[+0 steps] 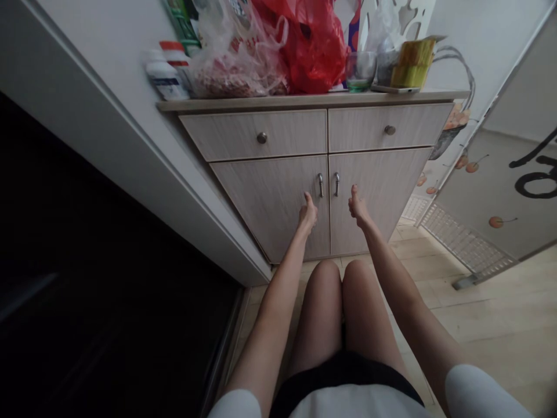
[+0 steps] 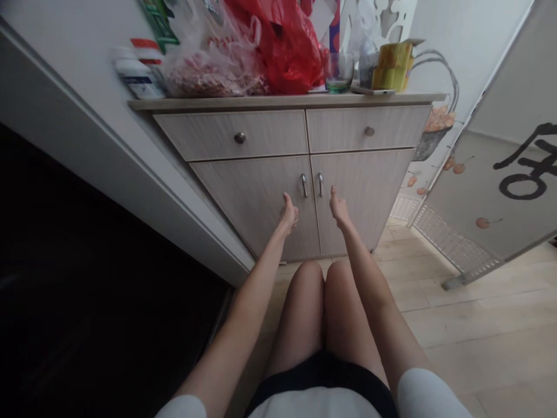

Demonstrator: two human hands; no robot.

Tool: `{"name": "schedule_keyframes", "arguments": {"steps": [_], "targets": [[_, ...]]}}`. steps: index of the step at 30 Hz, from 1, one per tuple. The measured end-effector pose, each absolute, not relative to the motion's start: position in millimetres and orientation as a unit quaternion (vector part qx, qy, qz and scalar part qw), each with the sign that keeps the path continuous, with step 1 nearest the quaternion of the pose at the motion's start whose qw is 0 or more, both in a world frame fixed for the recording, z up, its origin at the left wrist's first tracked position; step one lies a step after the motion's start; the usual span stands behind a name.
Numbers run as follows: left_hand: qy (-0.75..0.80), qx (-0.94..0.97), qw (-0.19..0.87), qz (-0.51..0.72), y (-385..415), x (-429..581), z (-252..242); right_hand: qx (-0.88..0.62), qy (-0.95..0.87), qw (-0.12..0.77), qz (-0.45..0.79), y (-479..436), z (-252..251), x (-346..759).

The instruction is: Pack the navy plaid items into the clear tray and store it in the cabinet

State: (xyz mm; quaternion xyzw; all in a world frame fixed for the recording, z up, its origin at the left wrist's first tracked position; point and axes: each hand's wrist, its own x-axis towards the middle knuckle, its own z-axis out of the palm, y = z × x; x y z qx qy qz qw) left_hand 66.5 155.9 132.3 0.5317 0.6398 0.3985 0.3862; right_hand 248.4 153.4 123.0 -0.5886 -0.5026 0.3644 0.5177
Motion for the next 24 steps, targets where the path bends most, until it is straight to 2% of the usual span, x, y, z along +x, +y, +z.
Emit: {"name": "schedule_keyframes", "arguments": {"steps": [5,8,16,24], "targets": [[0.643,0.593,0.212,0.435,179.4,74.6,132.0,-0.566,-0.567,0.574,0.169,188.1,110.6,239.4],[0.617,0.629,0.154,0.448,197.2,87.4,134.8,-0.568,-0.583,0.572,0.100,211.9,111.2,230.4],[0.625,0.649,0.157,0.403,214.3,95.5,140.0,-0.592,-0.591,0.537,0.108,236.8,116.4,226.2],[0.604,0.668,0.111,0.420,178.7,84.6,128.0,-0.595,-0.590,0.536,0.099,199.4,113.1,232.3]]}}
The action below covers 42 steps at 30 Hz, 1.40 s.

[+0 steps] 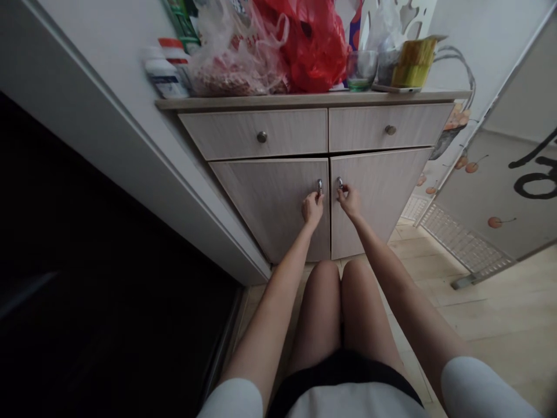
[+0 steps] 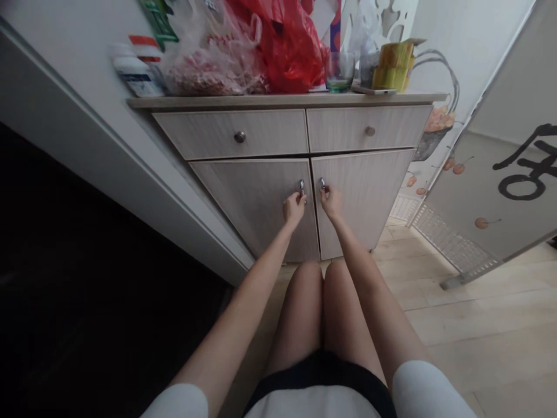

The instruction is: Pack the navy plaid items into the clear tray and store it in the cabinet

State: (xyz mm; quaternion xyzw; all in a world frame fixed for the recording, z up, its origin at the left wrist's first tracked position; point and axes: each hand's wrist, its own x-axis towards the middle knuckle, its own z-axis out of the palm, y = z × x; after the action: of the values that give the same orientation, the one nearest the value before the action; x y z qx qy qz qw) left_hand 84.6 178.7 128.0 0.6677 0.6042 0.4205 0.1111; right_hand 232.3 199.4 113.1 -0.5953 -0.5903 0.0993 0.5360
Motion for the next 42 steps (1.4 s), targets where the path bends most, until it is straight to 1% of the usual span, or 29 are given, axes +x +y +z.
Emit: {"name": "schedule_keyframes", "arguments": {"steps": [14,24,33,42], "targets": [[0.541,0.673,0.073,0.499,82.1,35.4,103.9,-0.615,-0.603,0.504,0.057,94.4,116.4,265.5],[0.535,0.640,0.026,0.551,26.5,-11.6,92.2,-0.632,-0.578,0.515,0.027,41.5,111.6,289.1],[0.590,0.562,-0.037,0.578,-21.9,-71.7,84.3,-0.670,-0.534,0.515,0.002,-12.7,108.5,327.9],[0.643,0.476,-0.093,0.592,-54.6,-159.1,81.3,-0.698,-0.497,0.513,-0.048,-61.4,99.8,388.0]]}}
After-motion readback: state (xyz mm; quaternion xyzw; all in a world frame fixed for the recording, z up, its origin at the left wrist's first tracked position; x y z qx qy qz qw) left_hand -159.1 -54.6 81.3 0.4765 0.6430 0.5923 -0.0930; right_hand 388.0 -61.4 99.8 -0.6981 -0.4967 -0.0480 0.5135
